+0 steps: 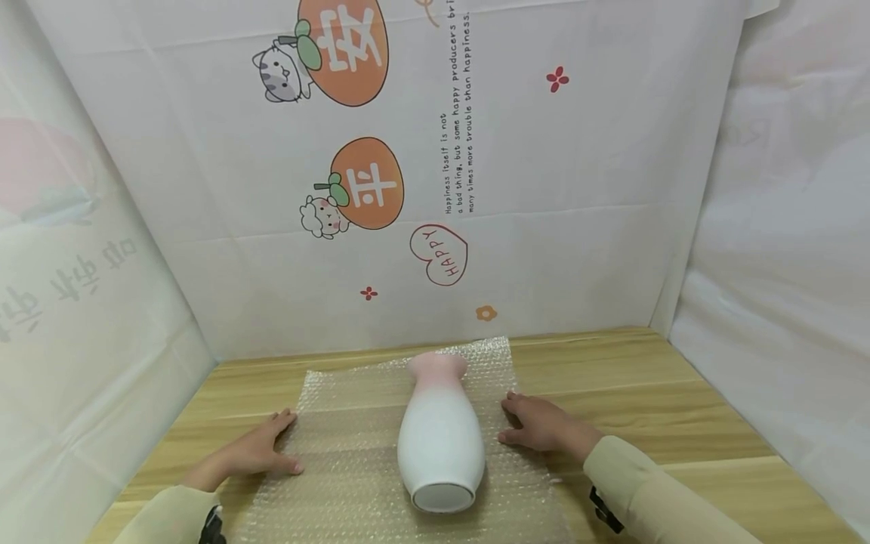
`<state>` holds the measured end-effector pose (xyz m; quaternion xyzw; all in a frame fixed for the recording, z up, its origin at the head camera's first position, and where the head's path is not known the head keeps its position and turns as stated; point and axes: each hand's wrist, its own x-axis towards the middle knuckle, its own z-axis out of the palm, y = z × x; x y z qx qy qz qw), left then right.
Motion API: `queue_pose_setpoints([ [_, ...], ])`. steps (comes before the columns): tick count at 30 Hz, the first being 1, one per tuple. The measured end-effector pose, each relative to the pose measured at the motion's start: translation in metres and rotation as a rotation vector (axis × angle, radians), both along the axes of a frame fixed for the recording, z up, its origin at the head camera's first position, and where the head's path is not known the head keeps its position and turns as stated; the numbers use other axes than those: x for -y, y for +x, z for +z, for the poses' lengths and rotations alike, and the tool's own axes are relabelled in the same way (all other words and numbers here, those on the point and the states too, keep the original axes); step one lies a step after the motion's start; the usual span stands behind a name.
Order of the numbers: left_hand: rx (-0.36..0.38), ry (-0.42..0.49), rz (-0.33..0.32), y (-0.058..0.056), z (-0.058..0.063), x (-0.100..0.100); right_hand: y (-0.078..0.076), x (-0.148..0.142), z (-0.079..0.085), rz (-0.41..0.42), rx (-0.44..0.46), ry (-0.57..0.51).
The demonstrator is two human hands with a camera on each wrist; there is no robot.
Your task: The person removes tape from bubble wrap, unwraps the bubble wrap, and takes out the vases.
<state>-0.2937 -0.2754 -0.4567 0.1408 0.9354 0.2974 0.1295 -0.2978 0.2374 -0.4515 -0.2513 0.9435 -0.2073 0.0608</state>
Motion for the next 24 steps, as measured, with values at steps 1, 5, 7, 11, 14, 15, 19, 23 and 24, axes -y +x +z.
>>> queue_pose_setpoints([
  [1, -0.008, -0.008, -0.006, 0.000, 0.000, 0.000, 0.000, 0.000, 0.000, 0.000, 0.001, 0.001],
  [5, -0.017, -0.016, -0.023, 0.002, 0.003, 0.000, 0.000, 0.000, 0.000, -0.007, 0.009, 0.005],
  [7, -0.017, -0.019, -0.028, 0.002, 0.004, 0.000, 0.001, 0.000, 0.000, -0.008, 0.009, 0.006],
  [11, -0.024, -0.027, -0.032, 0.002, 0.005, -0.001, 0.001, 0.000, -0.001, -0.007, 0.007, 0.009],
  [14, -0.037, -0.034, -0.036, 0.003, 0.008, 0.000, 0.000, 0.000, -0.001, -0.007, 0.005, 0.013],
  [15, -0.045, -0.035, -0.040, 0.003, 0.009, 0.001, 0.000, 0.000, -0.002, -0.006, 0.002, 0.014],
  [19, -0.072, -0.044, -0.054, 0.004, 0.018, -0.001, 0.001, 0.000, -0.001, -0.002, -0.001, 0.015],
  [23, -0.096, -0.058, -0.055, 0.003, 0.028, -0.003, 0.001, 0.001, -0.001, -0.006, 0.002, 0.016],
  [24, -0.102, -0.061, -0.055, 0.002, 0.030, -0.003, 0.001, 0.001, -0.001, -0.007, 0.003, 0.015],
])
